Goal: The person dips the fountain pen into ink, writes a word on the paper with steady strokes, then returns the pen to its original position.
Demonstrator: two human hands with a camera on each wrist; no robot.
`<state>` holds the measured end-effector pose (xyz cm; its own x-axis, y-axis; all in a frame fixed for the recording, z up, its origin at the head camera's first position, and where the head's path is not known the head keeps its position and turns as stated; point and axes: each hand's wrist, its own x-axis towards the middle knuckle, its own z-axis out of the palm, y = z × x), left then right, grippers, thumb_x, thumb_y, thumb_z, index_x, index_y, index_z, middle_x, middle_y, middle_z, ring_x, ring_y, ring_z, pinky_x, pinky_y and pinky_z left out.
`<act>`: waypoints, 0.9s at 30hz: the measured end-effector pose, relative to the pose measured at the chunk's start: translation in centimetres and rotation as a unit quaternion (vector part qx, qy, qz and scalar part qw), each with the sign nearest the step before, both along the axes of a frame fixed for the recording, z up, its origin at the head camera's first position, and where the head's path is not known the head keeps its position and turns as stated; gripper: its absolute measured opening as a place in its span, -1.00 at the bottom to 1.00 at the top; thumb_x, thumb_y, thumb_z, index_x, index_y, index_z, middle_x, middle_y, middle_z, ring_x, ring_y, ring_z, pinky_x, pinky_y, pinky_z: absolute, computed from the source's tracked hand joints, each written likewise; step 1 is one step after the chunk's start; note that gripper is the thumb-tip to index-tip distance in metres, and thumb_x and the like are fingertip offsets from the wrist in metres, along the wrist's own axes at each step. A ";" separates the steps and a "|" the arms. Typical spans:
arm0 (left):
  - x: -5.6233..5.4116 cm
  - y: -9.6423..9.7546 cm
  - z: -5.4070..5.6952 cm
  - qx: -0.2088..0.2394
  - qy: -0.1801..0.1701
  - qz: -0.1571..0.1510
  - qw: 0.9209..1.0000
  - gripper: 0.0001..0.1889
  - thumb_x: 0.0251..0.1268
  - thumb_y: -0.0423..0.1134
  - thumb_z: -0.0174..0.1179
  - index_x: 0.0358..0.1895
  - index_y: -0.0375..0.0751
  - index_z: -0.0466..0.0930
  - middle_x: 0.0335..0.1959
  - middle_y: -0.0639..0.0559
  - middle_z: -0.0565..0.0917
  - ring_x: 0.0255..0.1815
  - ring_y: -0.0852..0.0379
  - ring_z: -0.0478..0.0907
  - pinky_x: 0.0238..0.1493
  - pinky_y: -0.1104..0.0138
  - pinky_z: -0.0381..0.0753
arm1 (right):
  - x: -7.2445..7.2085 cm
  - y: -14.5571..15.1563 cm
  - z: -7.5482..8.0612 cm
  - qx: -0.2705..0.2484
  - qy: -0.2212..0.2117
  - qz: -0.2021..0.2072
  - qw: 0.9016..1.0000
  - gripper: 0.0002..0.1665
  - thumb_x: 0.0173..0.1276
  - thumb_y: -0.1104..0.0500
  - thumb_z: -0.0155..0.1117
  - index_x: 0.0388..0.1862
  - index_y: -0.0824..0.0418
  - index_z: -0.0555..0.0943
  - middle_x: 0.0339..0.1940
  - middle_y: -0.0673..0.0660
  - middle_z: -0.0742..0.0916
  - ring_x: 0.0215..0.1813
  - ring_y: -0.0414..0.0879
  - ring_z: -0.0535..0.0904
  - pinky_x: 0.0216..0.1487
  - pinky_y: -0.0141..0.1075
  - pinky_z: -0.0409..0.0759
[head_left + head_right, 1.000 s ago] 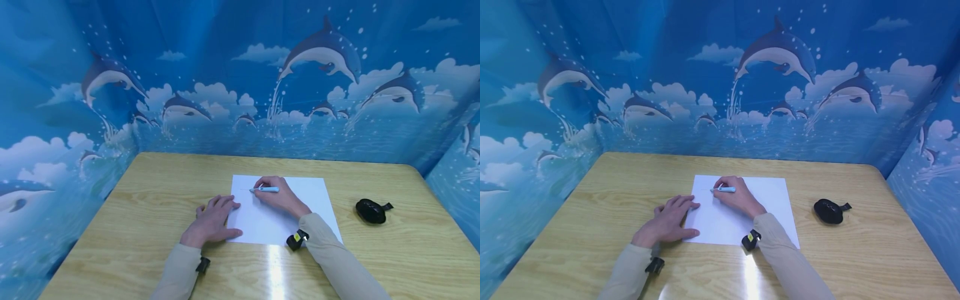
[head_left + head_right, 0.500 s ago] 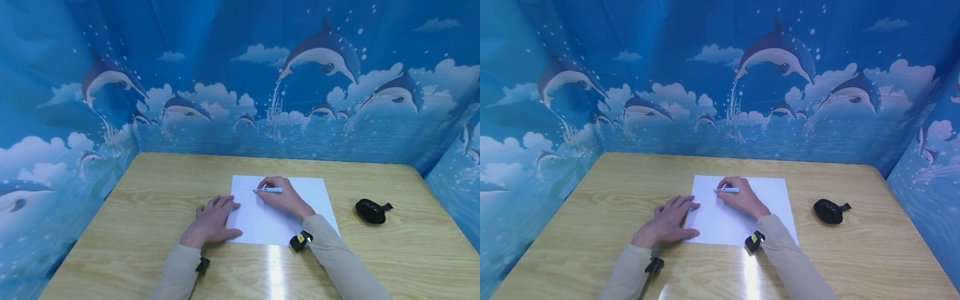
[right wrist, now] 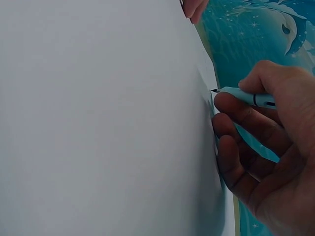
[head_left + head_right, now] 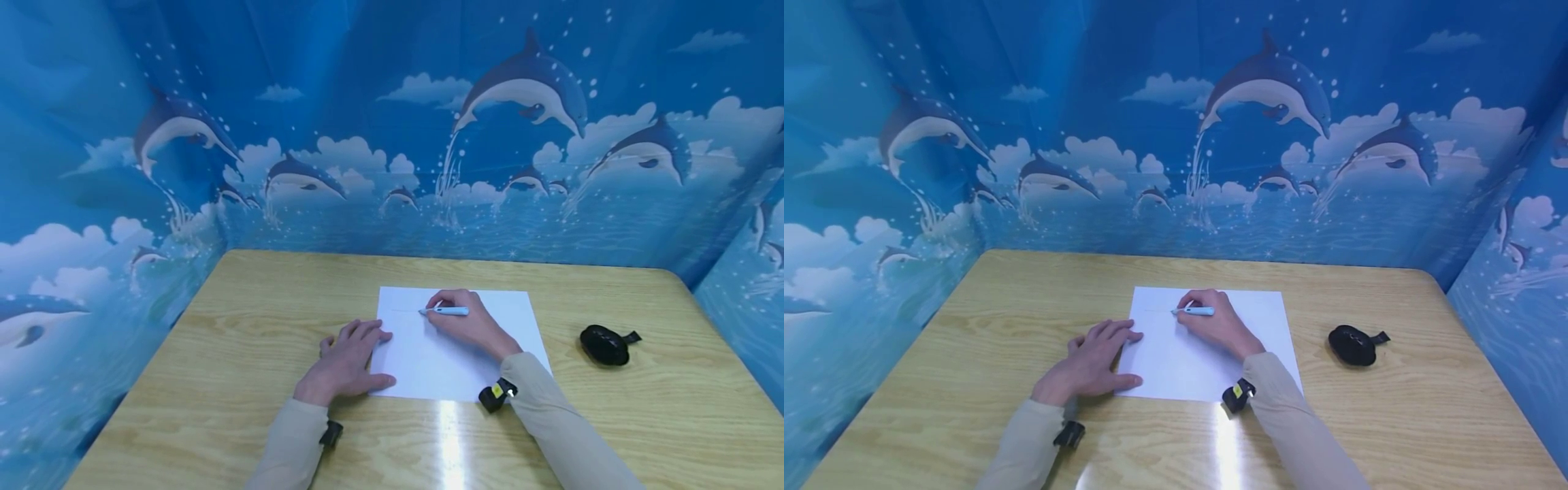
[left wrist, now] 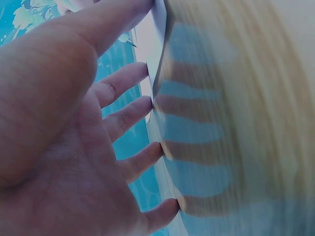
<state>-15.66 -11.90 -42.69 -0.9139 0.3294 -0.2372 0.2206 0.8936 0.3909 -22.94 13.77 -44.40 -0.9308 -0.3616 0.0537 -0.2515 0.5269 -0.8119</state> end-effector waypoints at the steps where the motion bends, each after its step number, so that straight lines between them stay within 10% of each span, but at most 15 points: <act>1: 0.0 0.0 0.0 0.000 0.001 0.000 1.000 -0.25 0.22 0.20 0.40 0.46 0.11 0.42 0.64 0.05 0.22 0.67 -0.25 0.00 0.39 -0.49 0.09 | 0.0 0.1 0.0 0.000 -0.001 0.000 1.000 -0.81 0.42 0.09 0.31 -0.07 0.08 0.76 0.11 0.12 0.78 0.24 0.11 0.67 0.28 0.07 0.59; 27: 0.1 0.0 0.0 0.010 0.003 0.000 1.000 -0.26 0.21 0.18 0.41 0.45 0.10 0.43 0.63 0.05 0.23 0.67 -0.25 0.01 0.41 -0.48 0.08 | 0.5 1.9 0.2 0.024 -0.014 -0.036 0.999 -0.79 0.40 0.05 0.33 -0.07 0.05 0.76 -0.01 0.07 0.80 0.09 0.00 0.68 0.11 -0.10 0.60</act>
<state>-15.56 -11.92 -42.68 -0.9152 0.3346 -0.2245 0.2242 0.8858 0.4064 -22.47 15.64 -44.24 -0.9552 -0.2957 0.0108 -0.1887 0.5805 -0.7921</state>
